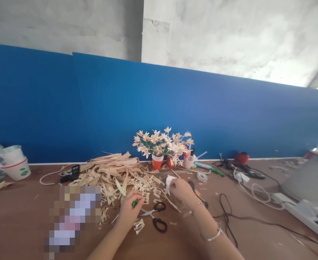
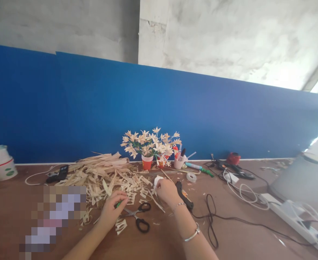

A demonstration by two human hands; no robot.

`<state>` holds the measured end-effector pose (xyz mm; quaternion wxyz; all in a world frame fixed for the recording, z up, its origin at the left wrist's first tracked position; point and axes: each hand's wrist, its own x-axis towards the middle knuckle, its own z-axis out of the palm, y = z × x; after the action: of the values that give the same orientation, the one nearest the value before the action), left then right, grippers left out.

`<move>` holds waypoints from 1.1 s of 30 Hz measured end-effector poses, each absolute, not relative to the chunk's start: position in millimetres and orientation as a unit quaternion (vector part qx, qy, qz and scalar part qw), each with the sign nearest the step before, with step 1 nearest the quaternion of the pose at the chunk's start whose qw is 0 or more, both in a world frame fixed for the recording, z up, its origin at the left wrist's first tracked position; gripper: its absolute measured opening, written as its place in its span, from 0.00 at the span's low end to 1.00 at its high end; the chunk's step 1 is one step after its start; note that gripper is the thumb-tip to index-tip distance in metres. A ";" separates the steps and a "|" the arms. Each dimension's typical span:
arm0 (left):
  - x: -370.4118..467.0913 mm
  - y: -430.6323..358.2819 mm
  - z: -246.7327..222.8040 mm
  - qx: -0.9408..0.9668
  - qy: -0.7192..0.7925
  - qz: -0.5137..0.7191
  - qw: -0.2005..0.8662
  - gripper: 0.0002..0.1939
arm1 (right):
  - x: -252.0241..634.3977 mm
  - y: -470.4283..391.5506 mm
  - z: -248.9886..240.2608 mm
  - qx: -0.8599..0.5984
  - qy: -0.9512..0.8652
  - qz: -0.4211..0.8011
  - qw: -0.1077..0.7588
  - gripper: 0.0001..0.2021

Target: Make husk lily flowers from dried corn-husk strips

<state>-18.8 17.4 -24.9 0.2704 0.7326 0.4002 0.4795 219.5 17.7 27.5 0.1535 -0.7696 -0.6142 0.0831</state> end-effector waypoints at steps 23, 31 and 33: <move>-20.3 18.4 -26.7 0.733 0.400 0.476 0.277 0.10 | 259.7 45.3 27.3 -0.782 -0.401 0.334 0.340 0.07; -20.7 18.6 -26.6 0.736 0.401 0.474 0.270 0.11 | 258.1 54.9 24.6 -0.798 -0.376 0.388 0.266 0.15; -20.4 19.1 -27.0 0.736 0.400 0.474 0.270 0.11 | 259.3 55.5 23.1 -0.800 -0.377 0.392 0.254 0.15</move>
<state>-20.4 19.1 -27.0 0.2697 0.7363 0.4002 0.4743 259.3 55.5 23.1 0.2543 -0.7997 -0.3773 0.3918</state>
